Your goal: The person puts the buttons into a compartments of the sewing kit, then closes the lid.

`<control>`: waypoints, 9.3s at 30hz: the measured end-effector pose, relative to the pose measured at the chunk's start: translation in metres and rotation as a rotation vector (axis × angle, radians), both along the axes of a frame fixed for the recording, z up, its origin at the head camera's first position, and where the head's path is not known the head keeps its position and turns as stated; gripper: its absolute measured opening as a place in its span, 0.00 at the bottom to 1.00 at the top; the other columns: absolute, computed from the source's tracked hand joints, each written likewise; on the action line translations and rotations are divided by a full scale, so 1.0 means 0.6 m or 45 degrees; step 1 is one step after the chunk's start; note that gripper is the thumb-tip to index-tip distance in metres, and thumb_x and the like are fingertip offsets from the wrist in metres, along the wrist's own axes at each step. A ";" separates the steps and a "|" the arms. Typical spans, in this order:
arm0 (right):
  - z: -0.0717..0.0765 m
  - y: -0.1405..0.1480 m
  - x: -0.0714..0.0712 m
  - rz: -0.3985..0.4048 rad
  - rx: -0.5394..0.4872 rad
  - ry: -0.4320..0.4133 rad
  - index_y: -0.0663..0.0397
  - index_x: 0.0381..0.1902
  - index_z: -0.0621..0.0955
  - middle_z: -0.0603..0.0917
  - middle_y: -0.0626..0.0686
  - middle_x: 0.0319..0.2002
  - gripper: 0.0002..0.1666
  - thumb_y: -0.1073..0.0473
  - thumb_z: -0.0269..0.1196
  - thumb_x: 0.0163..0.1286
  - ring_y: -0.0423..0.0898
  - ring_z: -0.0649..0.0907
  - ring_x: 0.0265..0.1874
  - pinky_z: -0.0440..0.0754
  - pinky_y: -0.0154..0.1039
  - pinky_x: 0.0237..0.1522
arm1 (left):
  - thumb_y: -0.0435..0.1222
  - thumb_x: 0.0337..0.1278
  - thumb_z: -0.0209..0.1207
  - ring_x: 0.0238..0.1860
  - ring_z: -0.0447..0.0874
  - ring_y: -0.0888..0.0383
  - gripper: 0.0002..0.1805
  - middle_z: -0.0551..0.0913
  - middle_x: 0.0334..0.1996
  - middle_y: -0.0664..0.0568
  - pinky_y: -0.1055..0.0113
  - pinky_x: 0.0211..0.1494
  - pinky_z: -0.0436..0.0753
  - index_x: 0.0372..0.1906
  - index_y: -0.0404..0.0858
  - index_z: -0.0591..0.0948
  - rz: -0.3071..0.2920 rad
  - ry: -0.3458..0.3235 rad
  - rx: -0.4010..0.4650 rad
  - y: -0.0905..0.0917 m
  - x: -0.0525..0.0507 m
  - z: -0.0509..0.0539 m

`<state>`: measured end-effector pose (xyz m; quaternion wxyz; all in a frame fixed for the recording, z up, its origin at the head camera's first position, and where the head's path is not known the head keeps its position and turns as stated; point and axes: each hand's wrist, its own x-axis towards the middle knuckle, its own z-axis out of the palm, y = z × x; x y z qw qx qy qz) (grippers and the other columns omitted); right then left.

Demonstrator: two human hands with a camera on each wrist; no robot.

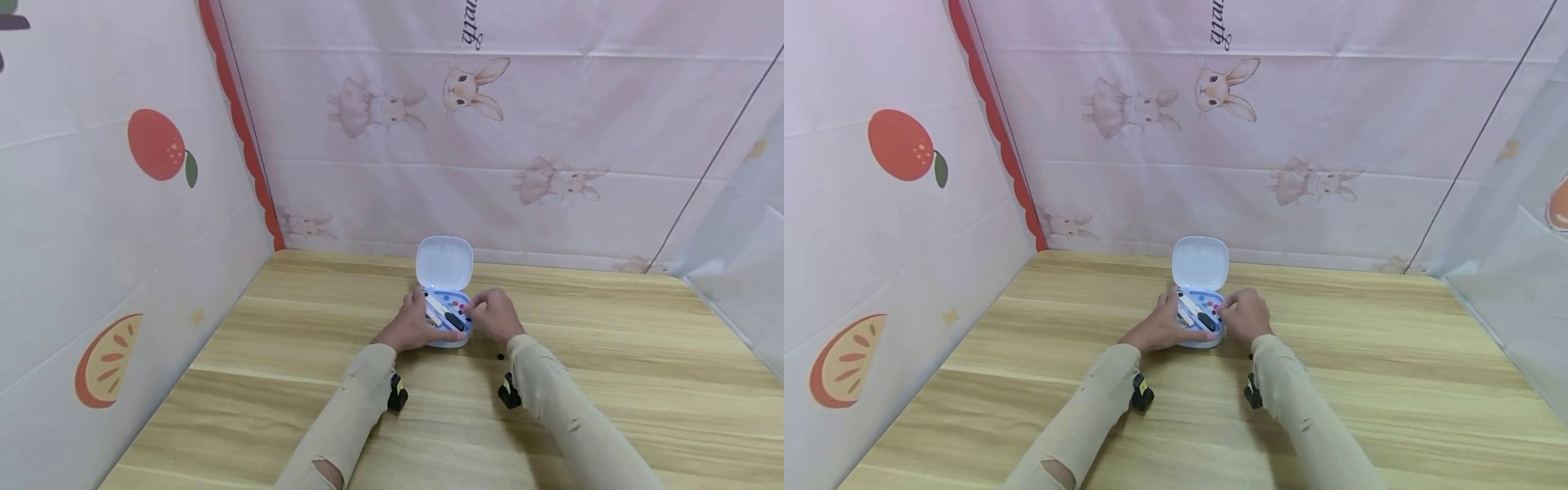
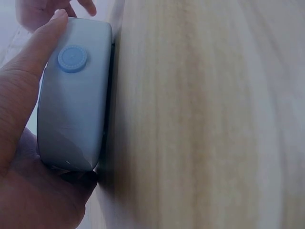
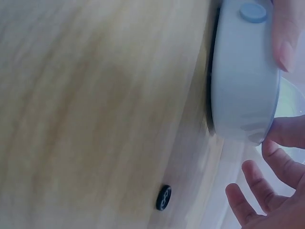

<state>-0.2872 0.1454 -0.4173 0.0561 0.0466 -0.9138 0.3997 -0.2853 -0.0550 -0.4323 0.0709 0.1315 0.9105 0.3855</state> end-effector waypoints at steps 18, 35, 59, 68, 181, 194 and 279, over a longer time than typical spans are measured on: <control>0.001 0.001 0.003 -0.037 0.026 0.036 0.59 0.31 0.86 0.82 0.56 0.33 0.06 0.60 0.68 0.65 0.44 0.66 0.19 0.64 0.39 0.23 | 0.66 0.39 0.74 0.65 0.65 0.46 0.75 0.50 0.75 0.43 0.48 0.68 0.70 0.82 0.43 0.37 -0.017 -0.004 0.025 0.002 -0.002 0.002; 0.015 0.018 0.016 0.038 -0.052 -0.031 0.62 0.40 0.86 0.83 0.63 0.54 0.12 0.58 0.63 0.72 0.63 0.74 0.60 0.68 0.62 0.64 | 0.67 0.38 0.74 0.66 0.65 0.47 0.76 0.50 0.76 0.44 0.48 0.69 0.69 0.82 0.44 0.37 -0.005 -0.029 0.004 0.000 0.000 0.001; 0.027 0.095 0.038 0.356 0.322 -0.158 0.57 0.29 0.87 0.87 0.55 0.41 0.03 0.63 0.72 0.61 0.58 0.81 0.50 0.73 0.64 0.58 | 0.66 0.38 0.74 0.68 0.63 0.46 0.76 0.48 0.78 0.43 0.46 0.70 0.67 0.83 0.44 0.37 0.000 -0.028 0.010 -0.001 0.000 0.003; 0.031 0.100 0.046 0.409 0.459 -0.173 0.51 0.26 0.87 0.87 0.49 0.38 0.06 0.62 0.76 0.54 0.53 0.81 0.43 0.76 0.62 0.52 | 0.66 0.39 0.74 0.66 0.65 0.46 0.75 0.50 0.77 0.44 0.47 0.70 0.68 0.82 0.44 0.38 0.003 -0.030 0.003 -0.002 0.003 0.006; 0.021 0.027 0.003 0.028 0.033 0.001 0.72 0.39 0.84 0.80 0.64 0.43 0.13 0.62 0.60 0.71 0.57 0.75 0.43 0.73 0.49 0.44 | 0.66 0.39 0.74 0.66 0.65 0.44 0.75 0.48 0.77 0.42 0.45 0.70 0.68 0.83 0.43 0.39 0.026 -0.034 0.011 0.000 0.008 0.010; 0.010 -0.008 -0.002 -0.030 -0.128 -0.144 0.69 0.40 0.84 0.83 0.61 0.41 0.12 0.63 0.60 0.73 0.51 0.77 0.39 0.72 0.38 0.37 | 0.66 0.39 0.74 0.66 0.66 0.45 0.75 0.50 0.76 0.42 0.48 0.69 0.69 0.82 0.43 0.38 0.004 -0.005 -0.001 0.000 0.007 0.012; 0.012 0.002 -0.008 -0.256 -1.171 -0.200 0.68 0.62 0.74 0.72 0.64 0.64 0.26 0.51 0.52 0.79 0.59 0.72 0.66 0.69 0.49 0.68 | 0.72 0.66 0.40 0.78 0.50 0.43 0.54 0.52 0.80 0.43 0.42 0.76 0.54 0.83 0.42 0.43 0.170 -0.017 0.350 -0.026 -0.035 0.026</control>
